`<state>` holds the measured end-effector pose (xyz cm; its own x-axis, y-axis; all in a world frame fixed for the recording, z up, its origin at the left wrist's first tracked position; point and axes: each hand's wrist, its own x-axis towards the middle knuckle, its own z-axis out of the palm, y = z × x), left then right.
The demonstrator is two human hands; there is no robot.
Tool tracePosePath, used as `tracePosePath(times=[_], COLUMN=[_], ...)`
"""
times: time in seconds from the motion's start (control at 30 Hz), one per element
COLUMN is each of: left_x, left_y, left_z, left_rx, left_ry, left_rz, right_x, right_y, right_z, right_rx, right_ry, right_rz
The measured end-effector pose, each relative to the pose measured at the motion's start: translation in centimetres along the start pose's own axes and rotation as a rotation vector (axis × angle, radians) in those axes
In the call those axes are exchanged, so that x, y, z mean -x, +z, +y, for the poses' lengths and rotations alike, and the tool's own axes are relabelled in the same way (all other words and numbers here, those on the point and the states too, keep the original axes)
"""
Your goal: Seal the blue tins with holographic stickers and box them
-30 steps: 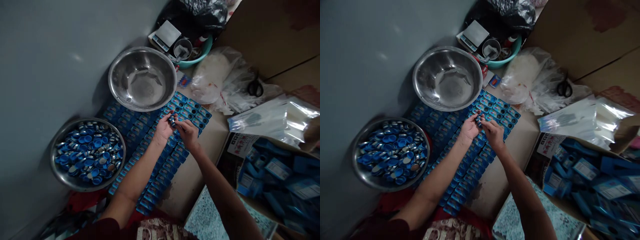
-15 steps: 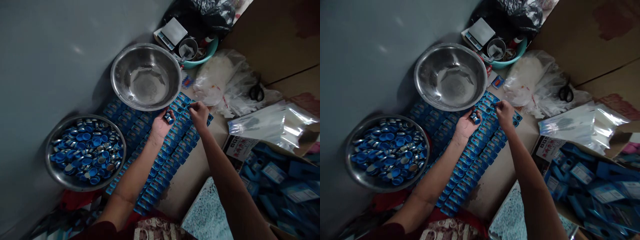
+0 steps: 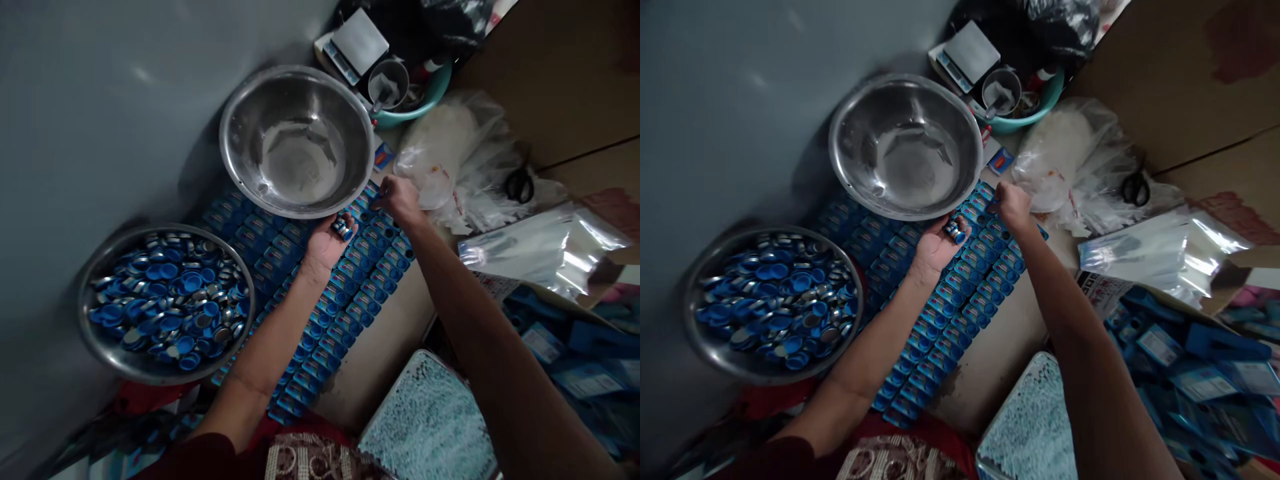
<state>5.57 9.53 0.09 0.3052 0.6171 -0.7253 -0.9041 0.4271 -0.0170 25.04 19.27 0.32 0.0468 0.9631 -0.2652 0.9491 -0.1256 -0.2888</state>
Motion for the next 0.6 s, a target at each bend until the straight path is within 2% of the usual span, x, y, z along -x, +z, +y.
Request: tracePosePath(times=[0.13, 0.23, 0.3, 0.4, 0.5, 0.6], left_x=[0.4, 0.9, 1.2, 1.3, 1.2, 1.2], left_y=[0.2, 0.5, 0.5, 0.2, 0.1, 0.4], left_z=[-0.1, -0.1, -0.3, -0.5, -0.6, -0.5], left_rx=[-0.002, -0.023, -0.028, -0.012, -0.001, -0.005], left_ry=[-0.015, -0.012, -0.028, -0.062, -0.037, -0.039], left_rz=[0.016, 0.07, 0.107, 0.111, 0.11, 0.087], right_x=[6.0, 10.7, 12.7, 13.8, 13.8, 14.0], right_y=[0.0, 1.4, 2.6, 3.5, 3.5, 3.9], right_z=[-2.4, -3.4, -3.4, -3.1, -3.2, -3.5], right_rx=[-0.15, -0.362, -0.455, -0.495, -0.505, -0.543], right_ry=[-0.146, -0.336, -0.409, -0.46, -0.497, -0.494], right_rz=[0.098, 0.13, 0.172, 0.172, 0.136, 0.217])
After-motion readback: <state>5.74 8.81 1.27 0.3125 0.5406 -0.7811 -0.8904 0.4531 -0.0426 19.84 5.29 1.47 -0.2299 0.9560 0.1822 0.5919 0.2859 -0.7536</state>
